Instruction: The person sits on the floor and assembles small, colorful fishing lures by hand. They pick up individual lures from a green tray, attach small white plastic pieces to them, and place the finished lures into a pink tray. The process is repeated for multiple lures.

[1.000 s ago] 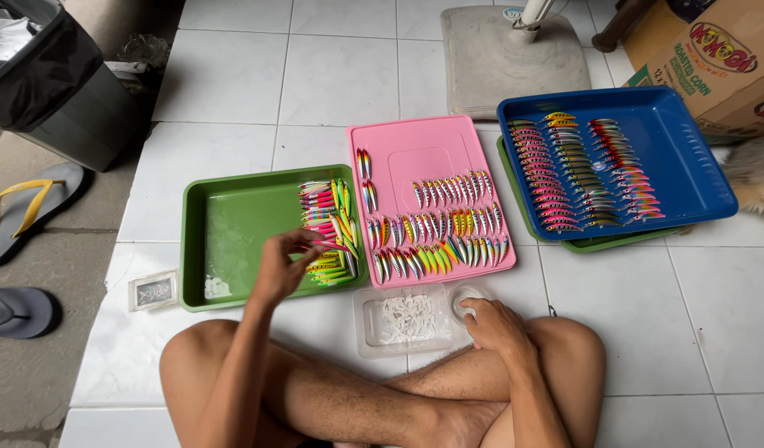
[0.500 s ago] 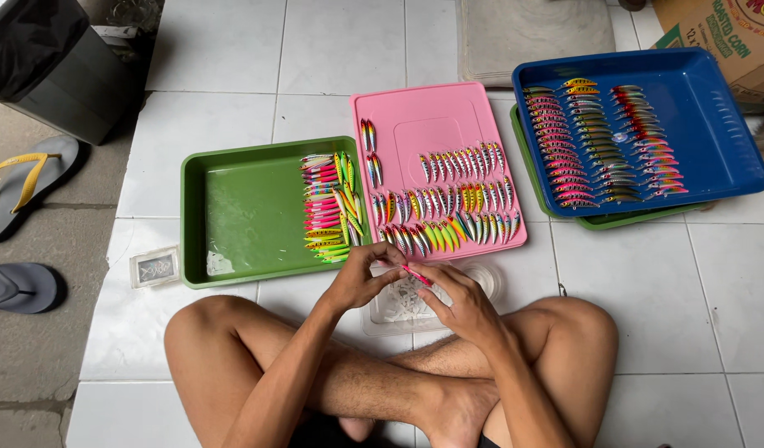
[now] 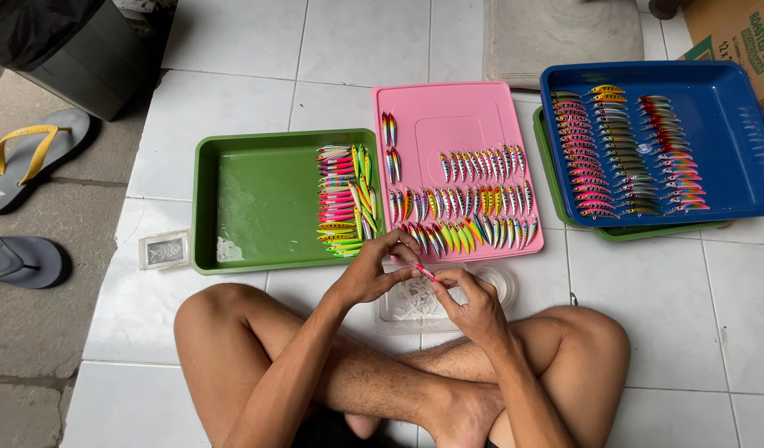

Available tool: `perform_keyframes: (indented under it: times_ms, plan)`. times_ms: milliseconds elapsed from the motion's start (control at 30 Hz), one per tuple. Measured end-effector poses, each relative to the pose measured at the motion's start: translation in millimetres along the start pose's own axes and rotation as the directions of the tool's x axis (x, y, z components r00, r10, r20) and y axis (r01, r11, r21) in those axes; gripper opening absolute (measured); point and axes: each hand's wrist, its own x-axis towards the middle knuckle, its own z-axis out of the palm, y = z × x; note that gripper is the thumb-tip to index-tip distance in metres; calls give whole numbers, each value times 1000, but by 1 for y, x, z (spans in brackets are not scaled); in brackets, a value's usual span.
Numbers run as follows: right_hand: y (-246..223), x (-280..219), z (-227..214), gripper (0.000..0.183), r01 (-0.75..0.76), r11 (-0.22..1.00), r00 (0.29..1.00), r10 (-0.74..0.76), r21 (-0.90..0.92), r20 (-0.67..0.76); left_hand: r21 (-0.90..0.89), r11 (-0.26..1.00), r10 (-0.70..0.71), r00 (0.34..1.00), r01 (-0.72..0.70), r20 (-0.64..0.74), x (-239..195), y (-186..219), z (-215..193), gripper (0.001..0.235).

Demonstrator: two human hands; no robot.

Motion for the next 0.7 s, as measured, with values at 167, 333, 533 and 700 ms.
perform_keyframes:
  times_ms: [167, 333, 533, 700]
  plan:
    - [-3, 4, 6, 16, -56, 998, 997, 55, -8, -54, 56, 998, 28, 1000, -28, -1, -1, 10, -6, 28]
    - [-2, 12, 12, 18, -209, 973, 975, 215, 93, -59, 58, 996, 72, 997, -71, -22, 1, 30, -20, 33]
    - [37, 65, 11, 27, -368, 924, 921, 378, 101, -99, 285, 949, -7, 917, 131, -399, 8, -4, -79, 38]
    - [53, 135, 23, 30, -436, 899, 895, 430, -35, -120, 279, 896, -144, 819, 346, -555, 22, -45, -84, 33]
